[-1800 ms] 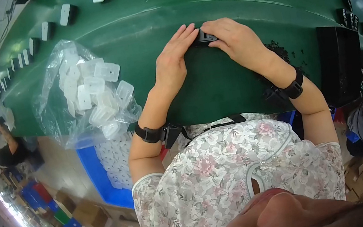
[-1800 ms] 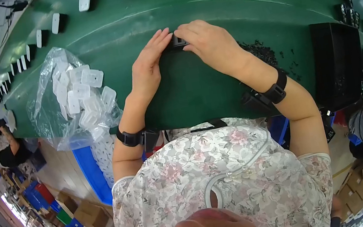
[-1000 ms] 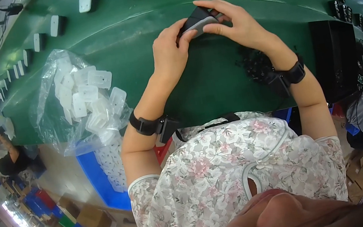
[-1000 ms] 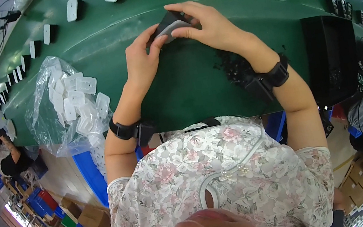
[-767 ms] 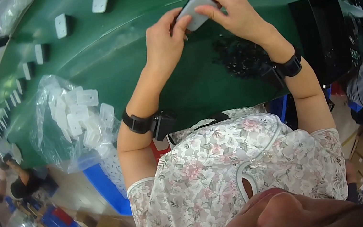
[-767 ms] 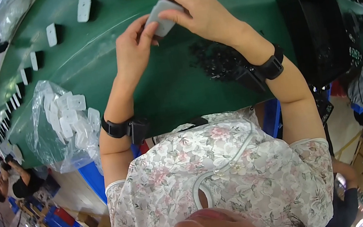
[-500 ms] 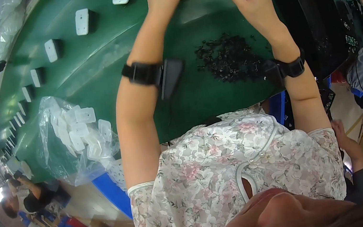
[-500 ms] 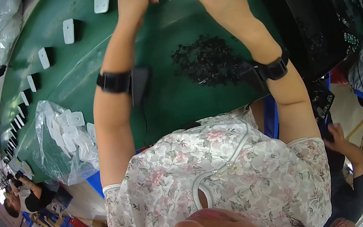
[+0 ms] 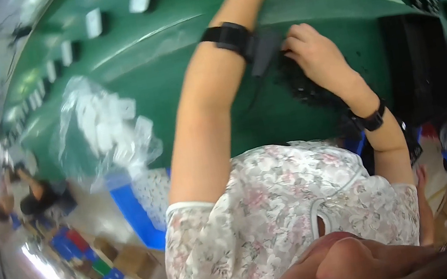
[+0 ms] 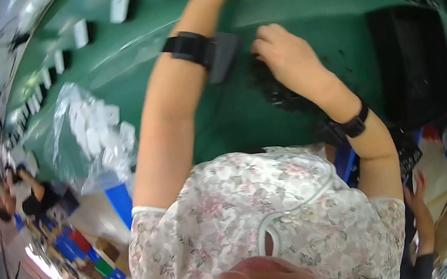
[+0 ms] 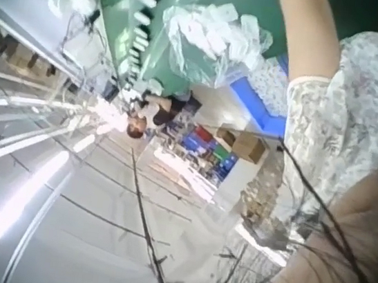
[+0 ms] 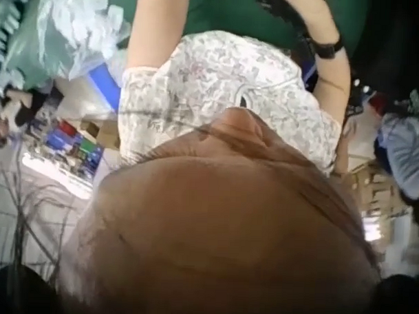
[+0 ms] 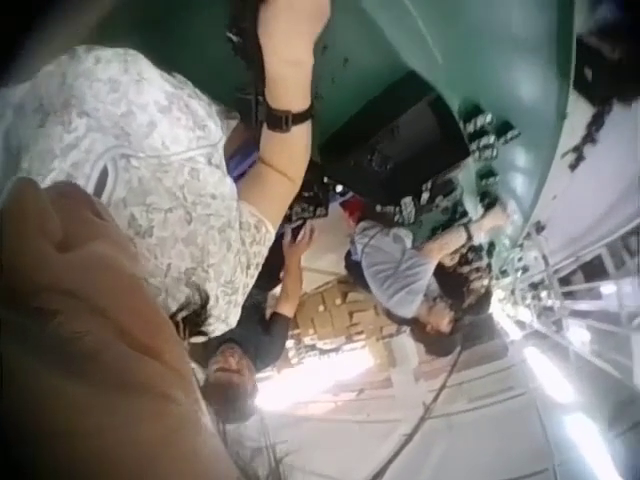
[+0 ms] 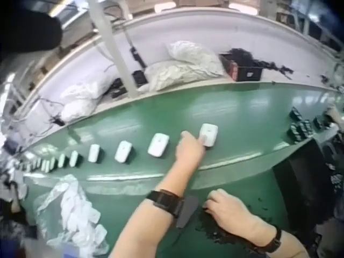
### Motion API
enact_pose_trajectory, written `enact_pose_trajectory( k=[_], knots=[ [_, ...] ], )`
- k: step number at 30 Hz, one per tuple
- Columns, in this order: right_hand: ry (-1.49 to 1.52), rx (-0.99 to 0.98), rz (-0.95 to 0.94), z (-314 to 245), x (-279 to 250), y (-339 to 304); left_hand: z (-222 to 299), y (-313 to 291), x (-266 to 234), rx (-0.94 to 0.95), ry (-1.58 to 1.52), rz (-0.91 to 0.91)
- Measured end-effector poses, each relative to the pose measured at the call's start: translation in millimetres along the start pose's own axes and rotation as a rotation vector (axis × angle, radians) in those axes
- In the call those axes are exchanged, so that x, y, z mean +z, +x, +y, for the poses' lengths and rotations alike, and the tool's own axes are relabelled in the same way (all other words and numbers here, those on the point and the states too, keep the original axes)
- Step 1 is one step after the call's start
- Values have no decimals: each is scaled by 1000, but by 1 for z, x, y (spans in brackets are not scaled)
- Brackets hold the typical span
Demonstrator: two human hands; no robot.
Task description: The person picks up a white plastic piece, inserts a small black component into it, and then presses a black plastic cover onto the assembly. They place the completed unit onto the green workbench and repeat the process.
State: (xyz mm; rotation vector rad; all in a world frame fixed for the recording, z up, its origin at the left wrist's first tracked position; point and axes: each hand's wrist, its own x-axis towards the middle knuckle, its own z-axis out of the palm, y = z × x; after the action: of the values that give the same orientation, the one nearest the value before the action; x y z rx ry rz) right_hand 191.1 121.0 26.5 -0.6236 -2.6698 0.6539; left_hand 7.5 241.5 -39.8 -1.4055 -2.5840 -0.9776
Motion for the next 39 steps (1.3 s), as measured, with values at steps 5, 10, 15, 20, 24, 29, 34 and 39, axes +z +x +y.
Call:
enact_pose_trajectory(
  k=[5, 10, 15, 20, 24, 29, 34, 39],
  knots=[
    [-84, 53, -82, 4, -4, -6, 21, -84, -123, 355, -280, -124],
    [-110, -14, -72, 14, -10, -4, -62, -145, -208, 439, 58, -122],
    [-56, 37, 26, 17, -26, 2, -165, -147, -264, 358, 582, -55],
    [183, 117, 86, 11, -34, 14, -196, -141, -280, 393, 690, -223],
    [577, 332, 82, -1, -34, 19, -188, -127, -287, 362, 654, -283],
    [639, 264, 149, -5, -33, 20, -127, -124, -261, 238, 8, -154],
    [1088, 380, 131, -18, -29, 18, -46, -135, -218, 228, -544, -287],
    [1131, 449, 123, -23, -27, 15, -20, -141, -186, 351, -583, -240]
  ],
)
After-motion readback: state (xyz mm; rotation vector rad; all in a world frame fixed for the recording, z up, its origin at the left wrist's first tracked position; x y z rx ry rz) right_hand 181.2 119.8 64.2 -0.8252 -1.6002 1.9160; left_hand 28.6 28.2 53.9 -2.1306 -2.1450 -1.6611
